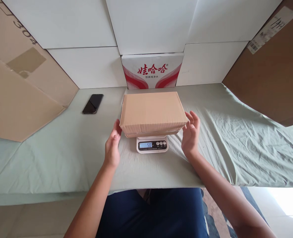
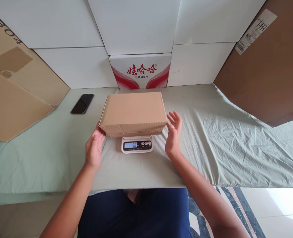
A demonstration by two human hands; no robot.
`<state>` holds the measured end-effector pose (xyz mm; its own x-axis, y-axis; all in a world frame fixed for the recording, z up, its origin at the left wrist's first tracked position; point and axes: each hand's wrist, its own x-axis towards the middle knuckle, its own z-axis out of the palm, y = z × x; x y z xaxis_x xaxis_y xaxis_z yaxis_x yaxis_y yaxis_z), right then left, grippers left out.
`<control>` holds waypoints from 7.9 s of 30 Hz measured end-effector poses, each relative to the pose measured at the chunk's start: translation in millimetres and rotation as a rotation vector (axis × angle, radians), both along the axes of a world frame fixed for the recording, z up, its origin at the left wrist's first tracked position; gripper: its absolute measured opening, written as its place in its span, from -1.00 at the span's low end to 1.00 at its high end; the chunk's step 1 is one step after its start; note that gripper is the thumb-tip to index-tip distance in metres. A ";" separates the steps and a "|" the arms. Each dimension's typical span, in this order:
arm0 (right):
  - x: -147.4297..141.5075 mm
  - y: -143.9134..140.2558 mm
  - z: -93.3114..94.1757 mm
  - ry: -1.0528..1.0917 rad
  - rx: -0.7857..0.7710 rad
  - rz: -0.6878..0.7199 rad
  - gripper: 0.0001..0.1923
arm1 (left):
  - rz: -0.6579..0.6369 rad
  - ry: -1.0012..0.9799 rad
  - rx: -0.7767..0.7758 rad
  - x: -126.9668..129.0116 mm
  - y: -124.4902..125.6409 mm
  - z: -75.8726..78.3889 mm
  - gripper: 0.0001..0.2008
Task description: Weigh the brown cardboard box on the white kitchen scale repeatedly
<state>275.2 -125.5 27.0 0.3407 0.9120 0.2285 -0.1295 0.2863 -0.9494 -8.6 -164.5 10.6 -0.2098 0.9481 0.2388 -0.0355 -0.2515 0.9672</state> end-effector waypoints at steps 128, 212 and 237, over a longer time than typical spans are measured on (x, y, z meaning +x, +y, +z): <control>2.5 9.9 -0.6 0.051 -0.038 -0.019 -0.55 | 0.035 0.018 -0.040 0.1 2.3 3.5 -0.34; 15.8 146.5 -38.2 -0.017 -0.057 -0.089 -0.49 | 0.068 -0.207 -0.062 -4.4 154.0 -8.1 -0.38; 14.2 147.3 -37.7 -0.025 -0.062 -0.100 -0.54 | 0.017 -0.185 -0.086 4.5 154.8 -14.6 -0.30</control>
<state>289.4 21.8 -10.7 0.4254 0.8864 0.1826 -0.0788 0.2373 -0.9682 -4.1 -9.7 -4.0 -0.2592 0.9592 0.1129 -0.2109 -0.1703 0.9626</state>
